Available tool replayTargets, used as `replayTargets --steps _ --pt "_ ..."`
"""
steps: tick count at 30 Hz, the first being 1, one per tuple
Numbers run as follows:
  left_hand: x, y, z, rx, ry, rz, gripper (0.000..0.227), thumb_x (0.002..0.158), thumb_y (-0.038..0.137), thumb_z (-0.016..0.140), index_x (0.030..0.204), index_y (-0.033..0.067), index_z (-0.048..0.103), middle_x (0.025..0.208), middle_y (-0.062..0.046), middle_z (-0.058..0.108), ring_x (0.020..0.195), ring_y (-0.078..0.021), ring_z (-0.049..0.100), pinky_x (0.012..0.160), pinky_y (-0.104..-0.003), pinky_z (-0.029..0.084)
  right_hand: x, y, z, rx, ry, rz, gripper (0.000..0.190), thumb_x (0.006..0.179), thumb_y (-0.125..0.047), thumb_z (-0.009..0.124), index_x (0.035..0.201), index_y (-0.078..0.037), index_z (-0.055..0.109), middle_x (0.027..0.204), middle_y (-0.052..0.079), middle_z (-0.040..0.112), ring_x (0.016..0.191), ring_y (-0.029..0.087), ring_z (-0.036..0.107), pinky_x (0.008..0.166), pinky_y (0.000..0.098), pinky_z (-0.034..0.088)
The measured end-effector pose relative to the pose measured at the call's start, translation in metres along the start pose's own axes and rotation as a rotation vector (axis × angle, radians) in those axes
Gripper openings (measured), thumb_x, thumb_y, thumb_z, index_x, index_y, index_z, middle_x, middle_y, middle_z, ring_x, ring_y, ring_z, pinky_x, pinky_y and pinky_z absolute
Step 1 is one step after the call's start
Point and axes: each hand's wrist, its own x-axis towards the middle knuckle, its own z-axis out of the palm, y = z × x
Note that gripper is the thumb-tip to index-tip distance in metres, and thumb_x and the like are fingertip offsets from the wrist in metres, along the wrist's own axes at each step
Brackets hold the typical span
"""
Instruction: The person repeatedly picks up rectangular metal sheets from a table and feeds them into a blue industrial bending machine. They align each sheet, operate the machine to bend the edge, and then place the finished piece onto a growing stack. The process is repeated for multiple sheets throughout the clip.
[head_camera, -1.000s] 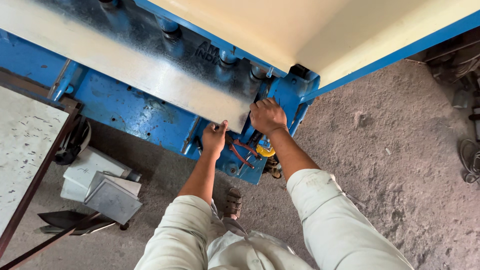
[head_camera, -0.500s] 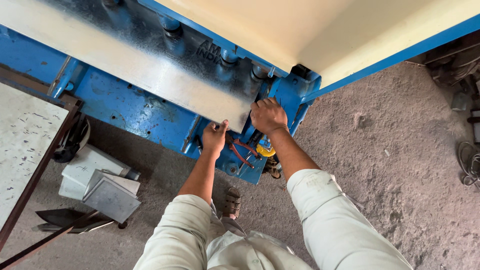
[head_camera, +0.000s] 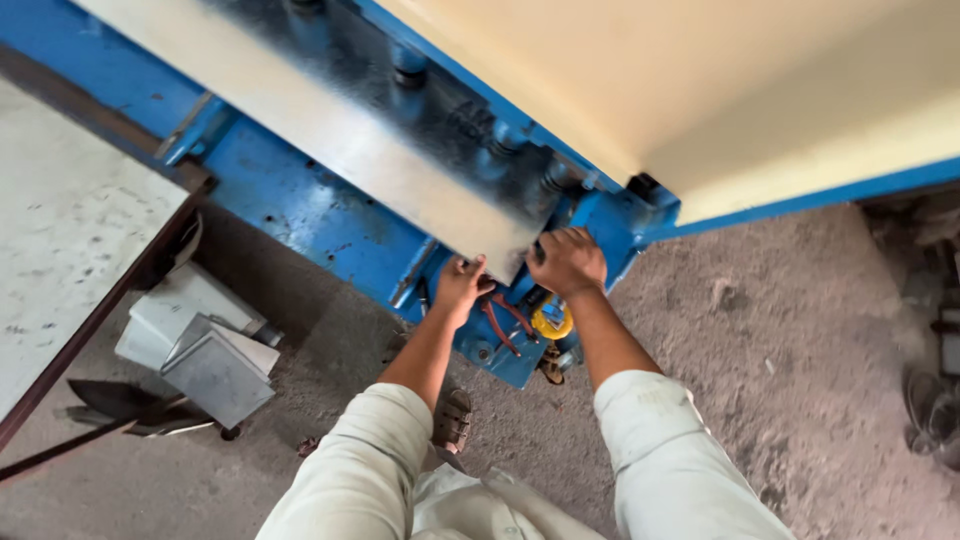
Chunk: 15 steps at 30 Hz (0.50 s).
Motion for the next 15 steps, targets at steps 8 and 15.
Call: replayTargets --steps 8,15 --pt "0.003 0.002 0.009 -0.222 -0.014 -0.157 0.042 0.095 0.026 0.074 0.124 0.0029 0.055 0.114 -0.013 0.062 0.1 -0.0262 0.065 0.094 -0.046 0.062 -0.002 0.007 -0.002 0.224 0.102 0.046 0.017 0.076 -0.027 0.08 0.077 -0.012 0.071 0.077 0.008 0.071 0.08 0.031 0.068 0.077 0.0428 0.056" --pt "-0.054 0.034 0.027 -0.367 -0.006 -0.159 0.034 0.09 0.022 0.074 0.117 0.0061 0.063 0.106 -0.007 0.071 0.097 -0.0208 0.067 0.079 -0.038 0.057 -0.001 -0.005 -0.024 0.527 0.13 0.387 0.017 0.089 -0.021 0.077 0.1 -0.009 0.078 0.094 0.009 0.078 0.089 0.021 0.077 0.082 0.0327 0.059"
